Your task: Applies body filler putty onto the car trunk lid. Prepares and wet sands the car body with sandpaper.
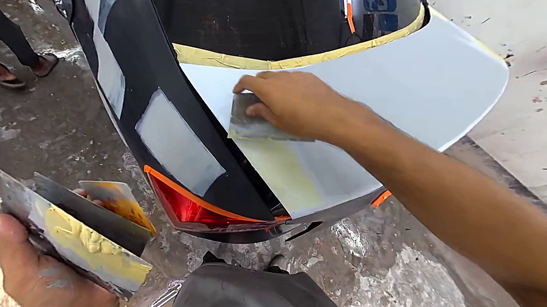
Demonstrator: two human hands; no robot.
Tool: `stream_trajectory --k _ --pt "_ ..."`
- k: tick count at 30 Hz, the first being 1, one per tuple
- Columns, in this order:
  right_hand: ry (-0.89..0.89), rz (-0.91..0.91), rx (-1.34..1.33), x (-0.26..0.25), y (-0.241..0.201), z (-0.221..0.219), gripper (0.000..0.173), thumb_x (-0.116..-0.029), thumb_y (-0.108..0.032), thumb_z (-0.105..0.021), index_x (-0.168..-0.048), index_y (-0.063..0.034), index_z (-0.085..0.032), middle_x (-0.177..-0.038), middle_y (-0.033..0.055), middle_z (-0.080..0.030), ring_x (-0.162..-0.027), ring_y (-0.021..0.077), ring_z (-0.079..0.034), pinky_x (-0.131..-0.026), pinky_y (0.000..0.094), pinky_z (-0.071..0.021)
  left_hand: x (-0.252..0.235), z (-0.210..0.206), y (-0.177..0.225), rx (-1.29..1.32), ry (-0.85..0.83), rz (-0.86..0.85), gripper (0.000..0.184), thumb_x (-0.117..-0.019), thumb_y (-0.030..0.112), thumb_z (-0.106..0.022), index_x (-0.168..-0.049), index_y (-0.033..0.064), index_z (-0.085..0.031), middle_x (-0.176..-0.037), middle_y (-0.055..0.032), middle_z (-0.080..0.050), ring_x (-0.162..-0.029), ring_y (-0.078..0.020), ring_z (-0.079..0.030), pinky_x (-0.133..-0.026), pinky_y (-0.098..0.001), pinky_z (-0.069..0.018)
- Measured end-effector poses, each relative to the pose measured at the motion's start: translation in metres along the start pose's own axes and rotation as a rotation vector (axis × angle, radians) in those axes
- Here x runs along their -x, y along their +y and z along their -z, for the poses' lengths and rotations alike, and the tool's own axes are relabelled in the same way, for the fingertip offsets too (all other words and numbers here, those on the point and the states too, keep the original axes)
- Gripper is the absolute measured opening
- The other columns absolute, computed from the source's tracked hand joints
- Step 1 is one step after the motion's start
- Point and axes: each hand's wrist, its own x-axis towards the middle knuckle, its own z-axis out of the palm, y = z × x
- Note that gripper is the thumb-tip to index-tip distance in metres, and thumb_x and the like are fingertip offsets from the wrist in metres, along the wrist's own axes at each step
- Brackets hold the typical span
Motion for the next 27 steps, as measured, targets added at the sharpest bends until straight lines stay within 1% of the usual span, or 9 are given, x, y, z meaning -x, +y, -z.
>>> stream_trajectory --k 4,6,8,12,15,19,22,25,27 --pt "-0.046 0.029 0.11 -0.013 -0.01 0.001 0.031 -0.1027 -0.026 -0.062 -0.132 -0.0165 -0.064 -0.114 0.0141 -0.068 -0.1 0.0357 -0.068 -0.077 0.0555 -0.0538 -0.001 0.016 0.001 -0.03 0.017 0.003 0.047 -0.1118 0.037 -0.014 -0.123 0.0092 -0.051 -0.098 -0.0004 -0.071 -0.088 -0.0101 -0.071 -0.076 -0.0265 -0.061" --pt "-0.065 0.036 0.14 -0.001 -0.017 0.005 0.027 -0.1012 -0.026 -0.064 -0.127 -0.0189 -0.069 -0.107 0.0122 -0.069 -0.094 0.034 -0.068 -0.073 0.0547 -0.0533 -0.003 0.02 0.0 -0.036 0.018 -0.002 0.048 -0.1118 0.037 -0.014 -0.124 0.0091 -0.051 -0.097 -0.0001 -0.07 -0.088 -0.0094 -0.071 -0.077 -0.0264 -0.0608" --pt "-0.082 0.055 0.17 0.021 -0.025 0.009 0.022 -0.1008 -0.025 -0.064 -0.121 -0.0192 -0.073 -0.1 0.0109 -0.069 -0.085 0.0324 -0.068 -0.066 0.0529 -0.0527 -0.006 0.021 0.0 -0.038 0.018 -0.003 0.046 -0.1119 0.037 -0.015 -0.124 0.0102 -0.051 -0.099 0.0001 -0.069 -0.09 -0.0093 -0.07 -0.078 -0.0266 -0.0606" --pt "-0.118 0.148 0.233 0.079 -0.043 0.01 0.009 -0.0955 -0.017 -0.066 -0.096 -0.0175 -0.075 -0.082 0.0054 -0.064 -0.064 0.0243 -0.062 -0.05 0.0424 -0.0465 -0.007 0.014 0.005 -0.033 0.013 0.026 0.046 -0.1119 0.04 -0.017 -0.122 0.0133 -0.053 -0.099 0.0003 -0.07 -0.09 -0.0093 -0.071 -0.075 -0.0263 -0.0613" --pt "-0.18 0.177 0.174 0.119 -0.045 0.014 0.003 -0.0921 -0.023 -0.072 -0.091 -0.0214 -0.074 -0.076 -0.0004 -0.062 -0.06 0.0176 -0.06 -0.047 0.036 -0.0457 -0.009 0.01 0.006 -0.039 0.0 -0.001 0.043 -0.1121 0.039 -0.019 -0.125 0.0131 -0.051 -0.103 0.0003 -0.07 -0.092 -0.0103 -0.071 -0.078 -0.0271 -0.0611" --pt "-0.111 0.203 0.067 0.117 -0.019 0.019 0.022 -0.1022 -0.036 -0.056 -0.104 -0.0285 -0.077 -0.081 -0.0044 -0.068 -0.067 0.0145 -0.065 -0.053 0.0381 -0.0511 -0.012 0.006 0.002 -0.046 -0.037 -0.041 0.04 -0.1118 0.038 -0.025 -0.123 0.0141 -0.054 -0.103 0.0011 -0.071 -0.092 -0.0109 -0.071 -0.079 -0.0285 -0.0614" --pt "-0.054 0.23 -0.038 0.084 -0.008 0.006 0.027 -0.1035 -0.037 -0.055 -0.12 -0.0258 -0.073 -0.084 -0.0014 -0.07 -0.07 0.0174 -0.068 -0.059 0.0432 -0.0547 -0.009 -0.004 0.005 -0.058 -0.033 -0.028 0.041 -0.112 0.039 -0.022 -0.121 0.0149 -0.055 -0.099 0.0026 -0.072 -0.089 -0.0089 -0.072 -0.076 -0.0263 -0.0617" --pt "-0.178 0.187 -0.088 0.045 -0.011 -0.005 0.039 -0.105 -0.038 -0.056 -0.141 -0.0235 -0.062 -0.084 0.0029 -0.069 -0.072 0.0212 -0.066 -0.066 0.0468 -0.0537 -0.003 -0.008 0.01 -0.052 -0.014 0.001 0.043 -0.1121 0.038 -0.019 -0.119 0.0137 -0.054 -0.095 0.0029 -0.072 -0.085 -0.0077 -0.072 -0.071 -0.0246 -0.0619" --pt "-0.266 0.161 -0.074 0.026 -0.016 -0.01 0.042 -0.1058 -0.038 -0.055 -0.145 -0.0236 -0.059 -0.093 0.0066 -0.072 -0.083 0.0253 -0.068 -0.074 0.0507 -0.0549 0.001 -0.008 0.017 -0.049 0.014 0.05 0.046 -0.1119 0.037 -0.015 -0.12 0.0111 -0.052 -0.095 0.0016 -0.071 -0.086 -0.0081 -0.071 -0.074 -0.0255 -0.0615"
